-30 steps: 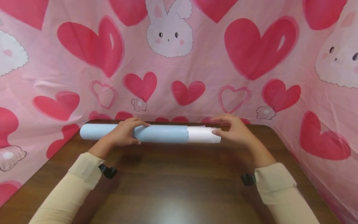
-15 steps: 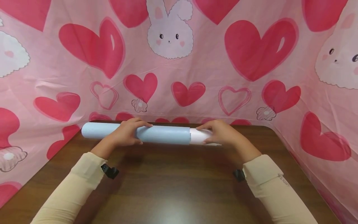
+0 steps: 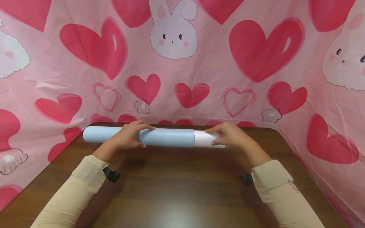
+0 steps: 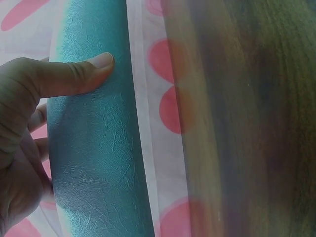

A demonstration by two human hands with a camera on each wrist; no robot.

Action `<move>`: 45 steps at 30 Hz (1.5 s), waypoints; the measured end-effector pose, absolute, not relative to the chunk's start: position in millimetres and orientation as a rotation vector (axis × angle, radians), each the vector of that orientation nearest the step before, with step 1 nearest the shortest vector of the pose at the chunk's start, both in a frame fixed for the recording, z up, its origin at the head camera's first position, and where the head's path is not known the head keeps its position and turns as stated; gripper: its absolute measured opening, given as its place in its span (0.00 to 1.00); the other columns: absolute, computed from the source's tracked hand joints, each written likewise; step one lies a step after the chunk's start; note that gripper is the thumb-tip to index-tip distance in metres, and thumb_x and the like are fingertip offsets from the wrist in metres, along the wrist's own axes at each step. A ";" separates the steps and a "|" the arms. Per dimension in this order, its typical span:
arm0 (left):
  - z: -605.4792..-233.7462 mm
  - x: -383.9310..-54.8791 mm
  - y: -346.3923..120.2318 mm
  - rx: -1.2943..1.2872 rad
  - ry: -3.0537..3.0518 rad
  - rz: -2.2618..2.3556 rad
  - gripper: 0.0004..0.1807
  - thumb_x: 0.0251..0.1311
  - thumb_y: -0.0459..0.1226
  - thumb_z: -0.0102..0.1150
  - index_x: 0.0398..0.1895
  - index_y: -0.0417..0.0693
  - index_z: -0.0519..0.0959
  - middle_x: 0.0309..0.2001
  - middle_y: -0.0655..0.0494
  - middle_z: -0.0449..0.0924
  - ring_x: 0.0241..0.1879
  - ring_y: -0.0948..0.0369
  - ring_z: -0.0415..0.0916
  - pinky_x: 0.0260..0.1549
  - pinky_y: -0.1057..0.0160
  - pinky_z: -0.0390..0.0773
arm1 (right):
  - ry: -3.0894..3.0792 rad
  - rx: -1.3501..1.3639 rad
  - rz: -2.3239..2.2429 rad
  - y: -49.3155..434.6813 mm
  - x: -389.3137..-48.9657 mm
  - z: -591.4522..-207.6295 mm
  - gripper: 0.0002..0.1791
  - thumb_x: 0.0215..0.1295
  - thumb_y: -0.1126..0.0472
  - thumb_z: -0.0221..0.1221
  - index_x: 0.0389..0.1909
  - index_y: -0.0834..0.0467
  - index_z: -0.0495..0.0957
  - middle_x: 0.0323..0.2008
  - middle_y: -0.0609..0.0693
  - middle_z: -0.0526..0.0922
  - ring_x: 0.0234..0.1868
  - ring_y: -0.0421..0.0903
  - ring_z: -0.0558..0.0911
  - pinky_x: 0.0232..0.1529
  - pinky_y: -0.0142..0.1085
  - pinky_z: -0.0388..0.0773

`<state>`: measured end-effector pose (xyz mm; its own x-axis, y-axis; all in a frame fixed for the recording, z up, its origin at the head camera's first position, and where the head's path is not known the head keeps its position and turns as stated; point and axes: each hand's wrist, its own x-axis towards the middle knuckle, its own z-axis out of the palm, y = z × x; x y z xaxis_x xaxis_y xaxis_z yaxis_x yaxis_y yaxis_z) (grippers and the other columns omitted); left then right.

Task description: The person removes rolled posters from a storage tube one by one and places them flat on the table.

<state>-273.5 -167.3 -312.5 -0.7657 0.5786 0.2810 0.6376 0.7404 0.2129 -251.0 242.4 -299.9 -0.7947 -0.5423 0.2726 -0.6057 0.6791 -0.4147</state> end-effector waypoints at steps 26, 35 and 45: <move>-318.7 -273.9 -169.5 -0.924 -2.760 -0.430 0.41 0.35 0.40 0.82 0.59 0.64 0.78 0.52 0.55 0.75 0.53 0.55 0.70 0.44 0.42 0.68 | -2.741 0.941 0.611 263.5 -252.4 -308.3 0.34 0.42 0.67 0.76 0.55 0.63 0.77 0.48 0.57 0.83 0.45 0.52 0.81 0.48 0.52 0.77; -318.4 -275.6 -162.9 -0.896 -2.768 -0.398 0.41 0.34 0.41 0.82 0.60 0.65 0.78 0.52 0.55 0.75 0.54 0.56 0.70 0.43 0.45 0.68 | -2.678 1.021 0.475 244.7 -256.5 -315.6 0.39 0.37 0.65 0.78 0.57 0.64 0.77 0.50 0.60 0.82 0.48 0.57 0.79 0.51 0.55 0.74; -317.3 -278.0 -162.1 -0.889 -2.762 -0.396 0.42 0.34 0.42 0.82 0.60 0.66 0.77 0.52 0.55 0.74 0.53 0.56 0.69 0.43 0.46 0.67 | -2.706 0.961 0.379 235.8 -257.4 -314.9 0.37 0.39 0.64 0.78 0.57 0.58 0.80 0.46 0.56 0.84 0.47 0.56 0.80 0.49 0.54 0.75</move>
<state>-278.0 -162.1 -317.3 -0.7952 0.5378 0.2802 0.5948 0.7816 0.1878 -257.4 235.8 -314.9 -0.7530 -0.5791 0.3126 -0.6427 0.7492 -0.1602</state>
